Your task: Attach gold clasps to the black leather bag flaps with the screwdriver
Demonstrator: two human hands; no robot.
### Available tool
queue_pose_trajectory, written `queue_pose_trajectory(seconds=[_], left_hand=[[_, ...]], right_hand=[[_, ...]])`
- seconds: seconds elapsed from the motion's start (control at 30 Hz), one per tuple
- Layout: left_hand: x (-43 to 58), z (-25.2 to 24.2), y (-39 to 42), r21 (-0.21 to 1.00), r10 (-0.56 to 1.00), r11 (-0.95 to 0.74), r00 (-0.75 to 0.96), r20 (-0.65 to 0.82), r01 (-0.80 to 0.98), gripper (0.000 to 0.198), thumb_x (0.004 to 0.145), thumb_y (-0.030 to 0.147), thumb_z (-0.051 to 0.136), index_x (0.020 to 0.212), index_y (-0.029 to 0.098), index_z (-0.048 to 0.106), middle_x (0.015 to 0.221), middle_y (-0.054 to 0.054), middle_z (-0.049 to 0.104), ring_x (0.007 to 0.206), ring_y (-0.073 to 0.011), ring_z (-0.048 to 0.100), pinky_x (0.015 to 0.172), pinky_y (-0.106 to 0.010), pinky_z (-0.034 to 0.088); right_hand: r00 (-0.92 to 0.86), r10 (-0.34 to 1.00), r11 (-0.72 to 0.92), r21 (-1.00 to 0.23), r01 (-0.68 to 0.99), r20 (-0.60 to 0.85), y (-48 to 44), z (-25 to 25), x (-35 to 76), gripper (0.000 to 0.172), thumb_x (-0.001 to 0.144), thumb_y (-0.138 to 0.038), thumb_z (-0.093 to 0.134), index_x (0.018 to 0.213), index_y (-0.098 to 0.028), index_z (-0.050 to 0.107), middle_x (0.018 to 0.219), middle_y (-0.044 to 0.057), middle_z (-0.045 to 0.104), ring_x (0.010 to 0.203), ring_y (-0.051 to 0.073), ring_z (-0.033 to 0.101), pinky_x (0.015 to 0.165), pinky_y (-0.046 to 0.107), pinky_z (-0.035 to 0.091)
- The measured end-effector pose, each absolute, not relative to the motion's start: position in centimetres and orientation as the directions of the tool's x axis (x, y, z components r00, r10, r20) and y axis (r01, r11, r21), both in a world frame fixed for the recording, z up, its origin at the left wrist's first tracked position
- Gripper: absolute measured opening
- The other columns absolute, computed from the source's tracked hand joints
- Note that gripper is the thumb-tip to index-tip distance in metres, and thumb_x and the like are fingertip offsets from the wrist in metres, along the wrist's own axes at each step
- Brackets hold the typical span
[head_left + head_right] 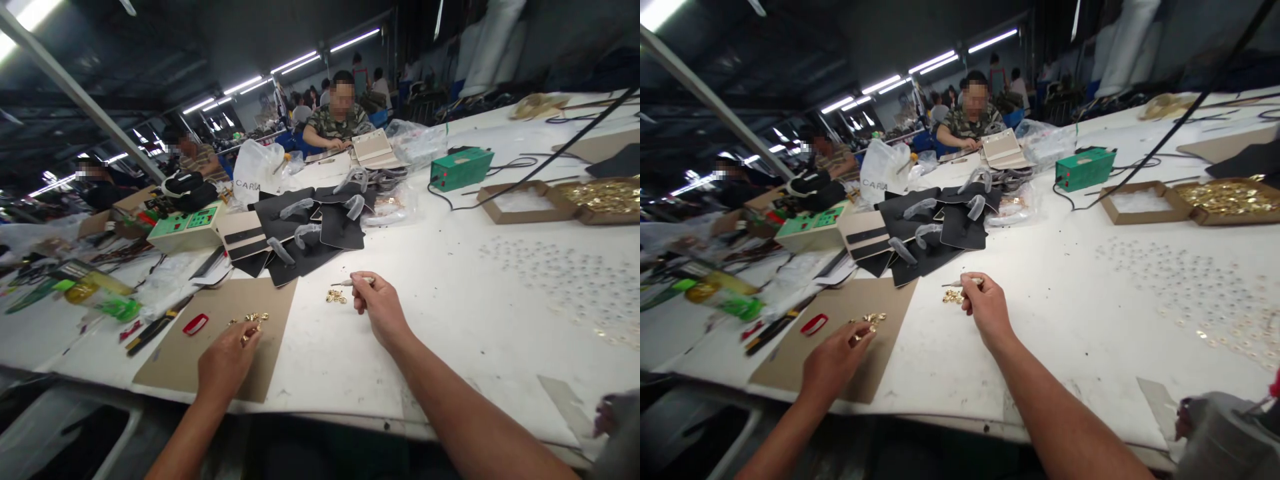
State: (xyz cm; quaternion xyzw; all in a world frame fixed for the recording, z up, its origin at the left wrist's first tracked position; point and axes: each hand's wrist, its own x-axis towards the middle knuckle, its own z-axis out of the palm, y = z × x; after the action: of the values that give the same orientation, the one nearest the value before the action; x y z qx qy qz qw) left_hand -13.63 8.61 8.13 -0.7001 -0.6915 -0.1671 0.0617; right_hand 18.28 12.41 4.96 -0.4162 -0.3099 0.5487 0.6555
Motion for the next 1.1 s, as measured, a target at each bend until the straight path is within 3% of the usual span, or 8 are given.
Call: queue_pose_trajectory(seconds=[0.13, 0.23, 0.4, 0.57, 0.73, 0.93, 1.1], left_hand=[[-12.4, 8.9, 10.0, 0.127, 0.949, -0.053, 0.01, 0.317, 0.991, 0.018, 0.09, 0.037, 0.067, 0.104, 0.028, 0.074, 0.107, -0.006, 0.078, 0.088, -0.0294, 0.072, 0.068, -0.037, 0.051], [-8.2, 7.9, 11.2, 0.16, 0.953, -0.144, 0.093, 0.29, 0.977, 0.024, 0.096, 0.037, 0.062, 0.114, 0.025, 0.073, 0.114, -0.006, 0.076, 0.094, -0.0257, 0.072, 0.076, -0.035, 0.052], [-1.2, 4.9, 13.9, 0.284, 0.962, -0.218, 0.157, 0.222, 0.934, 0.025, 0.098, 0.038, 0.063, 0.114, 0.024, 0.075, 0.118, -0.007, 0.073, 0.106, -0.0258, 0.069, 0.085, -0.034, 0.051], [0.5, 3.2, 15.0, 0.385, 0.968, -0.207, 0.131, 0.213, 0.9, 0.018, 0.097, 0.032, 0.065, 0.105, 0.025, 0.079, 0.109, -0.007, 0.072, 0.102, -0.0244, 0.067, 0.085, -0.033, 0.05], [-0.5, 3.5, 13.4, 0.583, 0.975, -0.173, 0.056, 0.213, 0.794, 0.014, 0.094, 0.027, 0.066, 0.101, 0.024, 0.078, 0.104, -0.006, 0.076, 0.1, -0.0237, 0.068, 0.095, -0.036, 0.05], [-2.5, 3.1, 9.9, 0.875, 0.982, -0.004, -0.162, 0.094, 0.484, 0.028, 0.095, 0.032, 0.06, 0.114, 0.019, 0.076, 0.092, -0.005, 0.078, 0.073, -0.0174, 0.07, 0.074, -0.03, 0.057], [-3.1, 2.1, 8.5, 0.968, 0.974, 0.074, -0.228, -0.017, 0.242, 0.026, 0.088, 0.029, 0.065, 0.107, 0.017, 0.077, 0.087, -0.005, 0.077, 0.067, -0.0159, 0.067, 0.063, -0.027, 0.056]], right_hand=[[0.233, 0.97, 0.053, -0.869, -0.492, -0.073, 12.7, 4.6, 18.3, 0.037, 0.081, -0.052, 0.08, 0.092, -0.017, 0.072, 0.067, -0.003, 0.061, 0.05, 0.01, 0.052, 0.045, 0.022, 0.039], [0.242, 0.967, 0.052, -0.865, -0.5, -0.082, 12.8, 4.4, 18.4, 0.038, 0.082, -0.052, 0.08, 0.093, -0.017, 0.073, 0.067, -0.002, 0.061, 0.051, 0.01, 0.052, 0.045, 0.021, 0.039], [0.238, 0.967, 0.044, -0.864, -0.502, -0.089, 13.0, 4.1, 18.4, 0.038, 0.082, -0.052, 0.082, 0.094, -0.017, 0.073, 0.067, -0.003, 0.06, 0.05, 0.009, 0.051, 0.045, 0.02, 0.038], [0.225, 0.97, 0.036, -0.865, -0.5, -0.089, 12.8, 3.8, 18.2, 0.038, 0.083, -0.051, 0.083, 0.093, -0.017, 0.072, 0.067, -0.003, 0.059, 0.05, 0.009, 0.05, 0.045, 0.02, 0.037], [0.233, 0.966, 0.004, -0.889, -0.459, -0.116, 12.3, 3.8, 17.9, 0.041, 0.08, -0.052, 0.086, 0.095, -0.016, 0.073, 0.068, -0.002, 0.059, 0.051, 0.009, 0.048, 0.045, 0.021, 0.037], [0.233, 0.966, 0.001, -0.9, -0.436, -0.112, 11.5, 3.0, 17.9, 0.048, 0.072, -0.051, 0.094, 0.1, -0.016, 0.075, 0.072, 0.0, 0.061, 0.055, 0.01, 0.05, 0.045, 0.019, 0.039], [0.232, 0.973, 0.08, -0.941, -0.328, 0.002, 11.1, 4.8, 16.2, 0.043, 0.076, -0.047, 0.092, 0.102, -0.017, 0.076, 0.071, 0.001, 0.062, 0.058, 0.012, 0.052, 0.048, 0.021, 0.041]])
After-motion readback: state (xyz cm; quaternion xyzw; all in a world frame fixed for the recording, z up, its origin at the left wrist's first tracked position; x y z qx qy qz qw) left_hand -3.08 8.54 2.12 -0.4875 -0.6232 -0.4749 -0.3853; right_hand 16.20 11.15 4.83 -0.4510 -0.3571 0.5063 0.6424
